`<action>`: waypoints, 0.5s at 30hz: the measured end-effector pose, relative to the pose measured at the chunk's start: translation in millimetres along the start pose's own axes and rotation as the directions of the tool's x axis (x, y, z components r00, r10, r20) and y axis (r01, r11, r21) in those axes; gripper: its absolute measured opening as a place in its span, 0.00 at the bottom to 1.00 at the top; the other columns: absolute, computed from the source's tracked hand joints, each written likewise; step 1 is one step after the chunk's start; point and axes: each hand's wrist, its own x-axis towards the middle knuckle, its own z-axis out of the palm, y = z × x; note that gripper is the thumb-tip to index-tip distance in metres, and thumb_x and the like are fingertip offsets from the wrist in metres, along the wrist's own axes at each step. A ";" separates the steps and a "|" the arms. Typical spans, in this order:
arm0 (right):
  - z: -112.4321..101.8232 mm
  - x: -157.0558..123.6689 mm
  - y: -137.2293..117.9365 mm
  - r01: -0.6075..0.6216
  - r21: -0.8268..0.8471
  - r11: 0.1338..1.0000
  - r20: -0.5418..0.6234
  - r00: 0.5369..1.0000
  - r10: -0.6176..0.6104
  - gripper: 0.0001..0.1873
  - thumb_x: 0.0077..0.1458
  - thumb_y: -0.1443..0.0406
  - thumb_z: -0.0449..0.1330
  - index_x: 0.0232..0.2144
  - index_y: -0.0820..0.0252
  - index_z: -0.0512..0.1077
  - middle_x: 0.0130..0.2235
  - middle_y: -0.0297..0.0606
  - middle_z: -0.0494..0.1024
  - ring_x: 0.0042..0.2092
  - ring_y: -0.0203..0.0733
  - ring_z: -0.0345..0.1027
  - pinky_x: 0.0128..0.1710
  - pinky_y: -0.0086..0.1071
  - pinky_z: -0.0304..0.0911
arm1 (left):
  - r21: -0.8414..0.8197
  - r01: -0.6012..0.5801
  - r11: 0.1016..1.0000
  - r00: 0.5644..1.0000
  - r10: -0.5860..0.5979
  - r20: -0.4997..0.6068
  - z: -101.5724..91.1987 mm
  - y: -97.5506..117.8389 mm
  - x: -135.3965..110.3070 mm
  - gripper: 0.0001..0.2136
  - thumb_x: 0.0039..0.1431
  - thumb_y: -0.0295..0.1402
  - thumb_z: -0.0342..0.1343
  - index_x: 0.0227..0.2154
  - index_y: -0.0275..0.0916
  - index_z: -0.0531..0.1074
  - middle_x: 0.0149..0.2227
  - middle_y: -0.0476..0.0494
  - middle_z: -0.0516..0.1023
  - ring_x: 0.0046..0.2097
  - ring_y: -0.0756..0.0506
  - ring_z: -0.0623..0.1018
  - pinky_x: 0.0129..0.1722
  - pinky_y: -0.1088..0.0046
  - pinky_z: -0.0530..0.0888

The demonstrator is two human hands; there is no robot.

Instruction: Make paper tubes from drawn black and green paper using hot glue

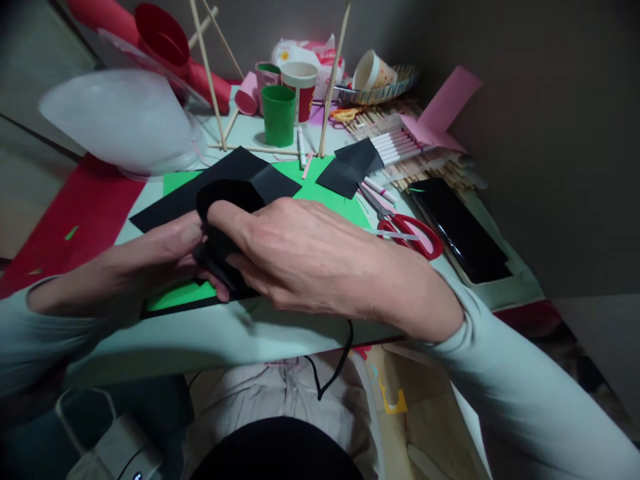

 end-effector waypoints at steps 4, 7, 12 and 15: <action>6.5 -5.9 2.9 0.000 0.033 0.999 -0.030 1.000 0.001 0.02 0.69 0.66 0.52 0.42 0.58 0.64 0.26 0.27 0.62 0.23 0.36 0.49 0.26 0.35 0.44 | 0.265 0.080 0.961 0.991 -0.047 -0.129 -6.6 1.9 -1.2 0.33 0.65 0.58 0.53 0.68 0.52 0.60 0.34 0.47 0.77 0.25 0.44 0.80 0.19 0.68 0.79; 9.0 -9.7 4.8 0.000 0.037 0.999 -0.073 0.997 0.003 0.04 0.69 0.65 0.53 0.43 0.60 0.66 0.25 0.26 0.61 0.24 0.36 0.49 0.26 0.35 0.45 | 0.456 0.060 0.888 0.946 0.096 -0.310 -8.6 16.6 -10.3 0.29 0.65 0.55 0.54 0.67 0.52 0.66 0.34 0.46 0.76 0.24 0.48 0.75 0.18 0.74 0.73; 13.8 -5.9 5.6 0.015 0.047 0.999 -0.071 0.997 -0.011 0.05 0.70 0.64 0.54 0.43 0.61 0.66 0.24 0.25 0.58 0.24 0.36 0.48 0.26 0.34 0.42 | 0.825 0.088 0.559 0.745 0.513 -0.427 -10.4 33.2 -24.0 0.19 0.63 0.51 0.59 0.48 0.47 0.82 0.31 0.49 0.78 0.28 0.49 0.71 0.24 0.75 0.67; 16.2 1.4 1.5 0.046 0.022 0.999 -0.005 0.999 -0.046 0.05 0.70 0.66 0.53 0.45 0.61 0.66 0.25 0.27 0.62 0.24 0.35 0.50 0.26 0.33 0.40 | 0.887 -0.064 0.457 0.792 0.564 -0.233 -11.8 26.6 -24.4 0.17 0.62 0.46 0.62 0.49 0.46 0.81 0.42 0.49 0.83 0.33 0.49 0.76 0.33 0.75 0.73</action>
